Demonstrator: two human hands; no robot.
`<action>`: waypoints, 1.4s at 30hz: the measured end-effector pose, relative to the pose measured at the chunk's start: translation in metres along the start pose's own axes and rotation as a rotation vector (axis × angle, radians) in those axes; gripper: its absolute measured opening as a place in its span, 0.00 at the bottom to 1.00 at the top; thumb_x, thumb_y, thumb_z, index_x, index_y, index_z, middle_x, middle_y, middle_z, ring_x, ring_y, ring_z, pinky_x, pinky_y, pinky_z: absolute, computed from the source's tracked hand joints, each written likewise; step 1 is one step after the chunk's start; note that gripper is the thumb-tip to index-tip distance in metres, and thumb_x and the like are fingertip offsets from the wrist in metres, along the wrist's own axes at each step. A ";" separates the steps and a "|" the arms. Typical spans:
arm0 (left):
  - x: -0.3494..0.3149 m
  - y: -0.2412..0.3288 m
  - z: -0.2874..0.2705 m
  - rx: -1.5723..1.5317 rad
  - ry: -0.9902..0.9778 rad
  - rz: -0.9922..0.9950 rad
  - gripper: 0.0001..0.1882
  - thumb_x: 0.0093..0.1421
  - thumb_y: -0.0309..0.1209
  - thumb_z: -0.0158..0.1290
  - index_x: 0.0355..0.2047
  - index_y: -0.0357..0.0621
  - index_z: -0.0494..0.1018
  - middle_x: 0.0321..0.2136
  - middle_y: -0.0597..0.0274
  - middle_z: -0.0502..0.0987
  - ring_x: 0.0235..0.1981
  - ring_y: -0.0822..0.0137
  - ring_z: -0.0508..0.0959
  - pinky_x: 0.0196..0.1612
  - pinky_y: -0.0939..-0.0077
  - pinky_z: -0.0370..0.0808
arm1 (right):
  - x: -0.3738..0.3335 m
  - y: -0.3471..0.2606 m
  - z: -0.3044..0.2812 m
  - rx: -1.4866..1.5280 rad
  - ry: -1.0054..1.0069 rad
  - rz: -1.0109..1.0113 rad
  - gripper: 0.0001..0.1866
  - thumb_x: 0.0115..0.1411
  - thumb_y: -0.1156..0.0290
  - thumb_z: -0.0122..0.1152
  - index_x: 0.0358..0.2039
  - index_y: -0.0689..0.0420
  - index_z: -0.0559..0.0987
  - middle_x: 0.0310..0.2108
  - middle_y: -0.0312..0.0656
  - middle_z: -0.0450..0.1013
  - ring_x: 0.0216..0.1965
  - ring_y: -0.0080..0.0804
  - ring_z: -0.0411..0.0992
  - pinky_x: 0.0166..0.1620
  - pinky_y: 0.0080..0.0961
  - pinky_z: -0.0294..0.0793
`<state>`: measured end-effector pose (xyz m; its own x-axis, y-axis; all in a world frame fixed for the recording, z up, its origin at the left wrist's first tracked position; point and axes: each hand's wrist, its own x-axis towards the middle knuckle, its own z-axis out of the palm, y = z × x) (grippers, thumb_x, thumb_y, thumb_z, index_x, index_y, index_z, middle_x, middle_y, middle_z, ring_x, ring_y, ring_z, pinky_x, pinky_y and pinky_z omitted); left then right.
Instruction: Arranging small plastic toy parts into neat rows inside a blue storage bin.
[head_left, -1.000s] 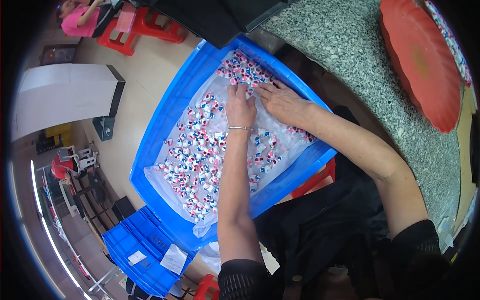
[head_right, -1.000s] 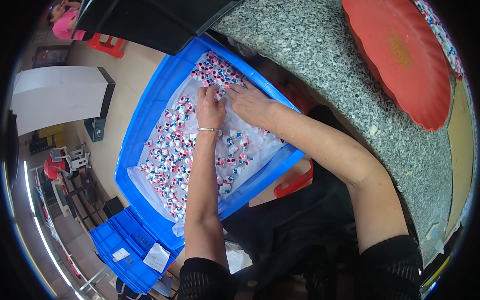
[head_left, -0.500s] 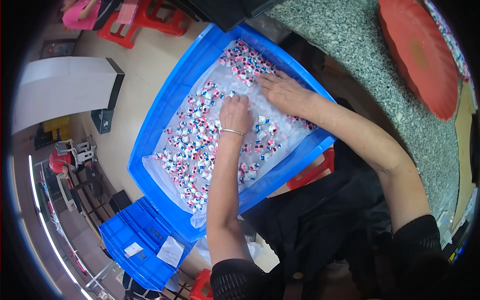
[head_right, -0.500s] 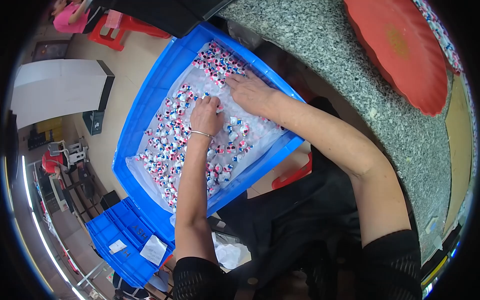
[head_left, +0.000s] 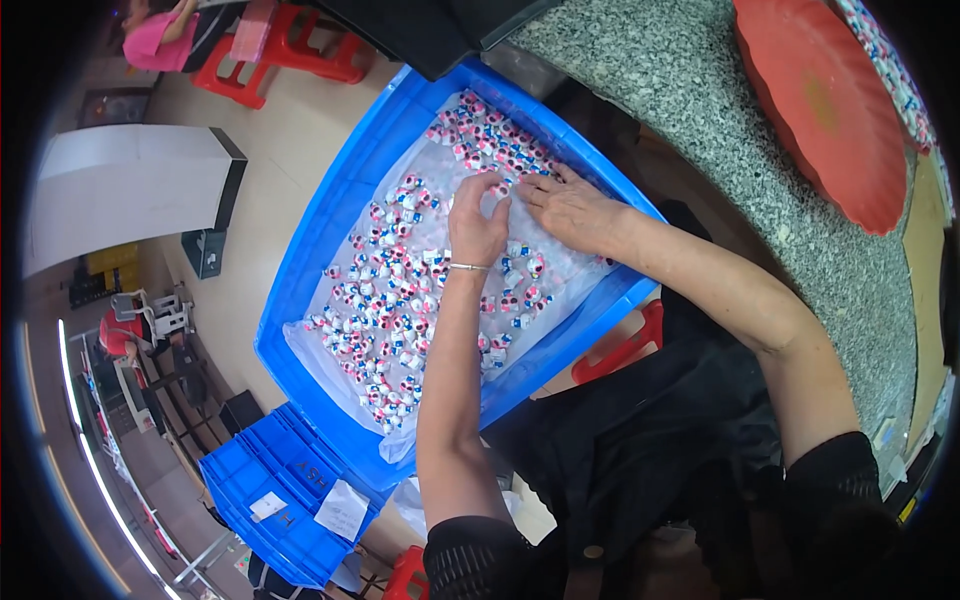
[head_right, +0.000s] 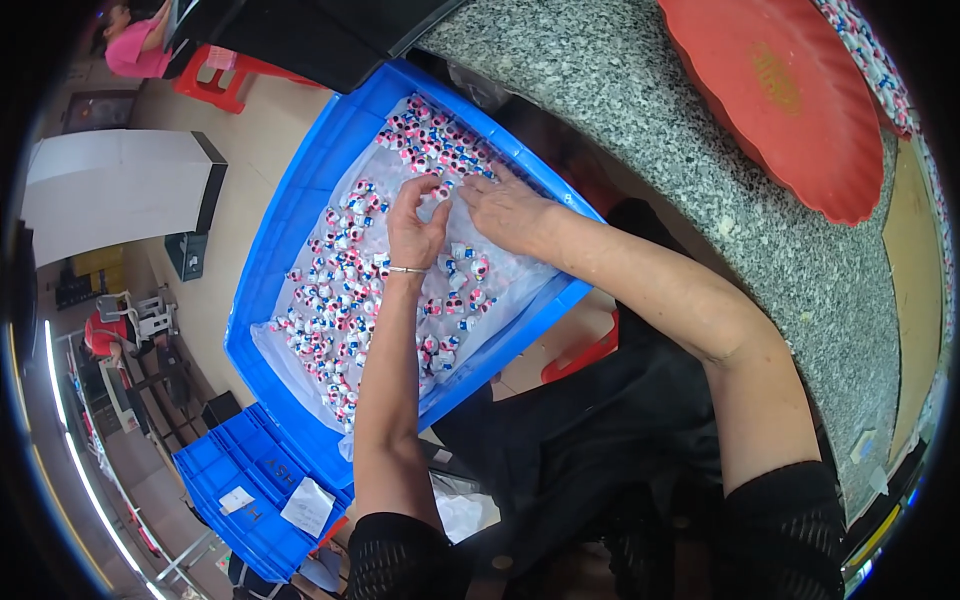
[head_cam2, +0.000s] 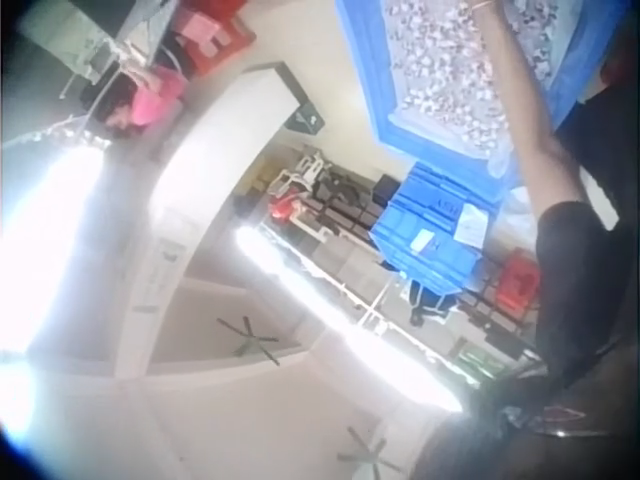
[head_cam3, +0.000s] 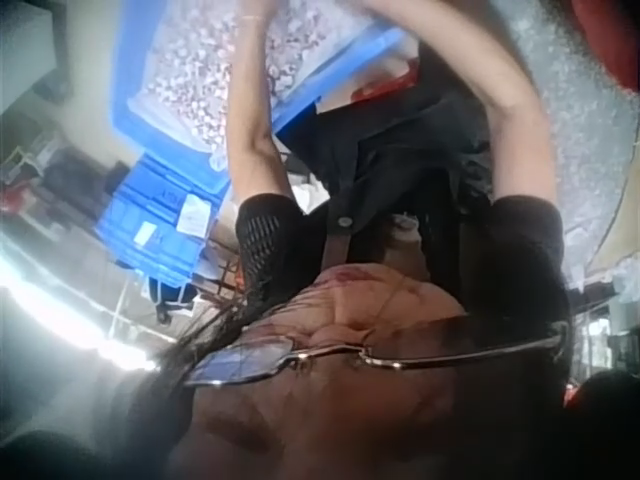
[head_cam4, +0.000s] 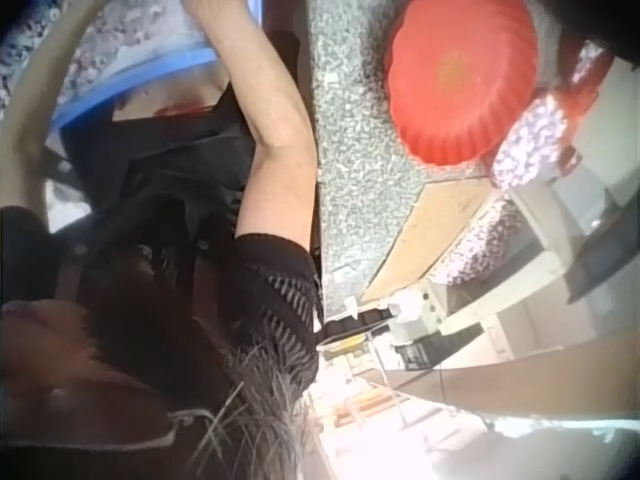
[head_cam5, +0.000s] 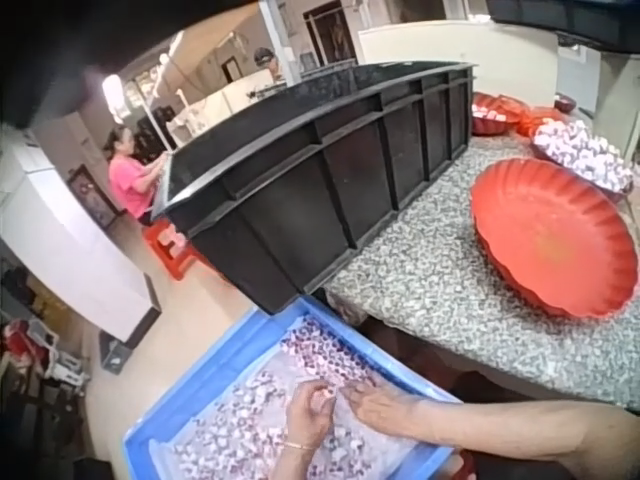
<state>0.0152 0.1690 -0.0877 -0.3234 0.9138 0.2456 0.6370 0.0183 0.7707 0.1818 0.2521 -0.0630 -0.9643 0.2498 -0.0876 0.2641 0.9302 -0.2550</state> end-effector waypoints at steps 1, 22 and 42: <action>0.001 -0.003 0.001 0.002 -0.001 0.000 0.14 0.46 0.18 0.58 0.35 0.42 0.73 0.38 0.52 0.74 0.41 0.54 0.75 0.42 0.66 0.75 | 0.001 0.000 -0.002 0.002 0.001 0.000 0.20 0.57 0.76 0.45 0.48 0.66 0.75 0.62 0.49 0.62 0.65 0.42 0.56 0.66 0.49 0.51; 0.003 -0.030 -0.041 0.650 -0.081 -0.163 0.15 0.50 0.35 0.60 0.37 0.44 0.74 0.33 0.52 0.75 0.34 0.52 0.77 0.37 0.60 0.75 | 0.000 -0.003 -0.015 0.105 -0.108 0.019 0.19 0.57 0.78 0.45 0.49 0.67 0.74 0.63 0.50 0.60 0.66 0.44 0.54 0.67 0.49 0.49; -0.007 0.006 0.013 0.284 -0.007 0.132 0.22 0.41 0.21 0.63 0.39 0.44 0.72 0.37 0.53 0.72 0.42 0.49 0.70 0.46 0.60 0.67 | -0.009 -0.002 -0.009 0.060 -0.085 0.019 0.22 0.57 0.76 0.47 0.52 0.67 0.72 0.62 0.49 0.61 0.65 0.41 0.57 0.66 0.43 0.55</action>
<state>0.0305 0.1676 -0.0929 -0.2201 0.9188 0.3278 0.8434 0.0104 0.5373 0.1902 0.2500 -0.0531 -0.9550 0.2407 -0.1735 0.2849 0.9072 -0.3094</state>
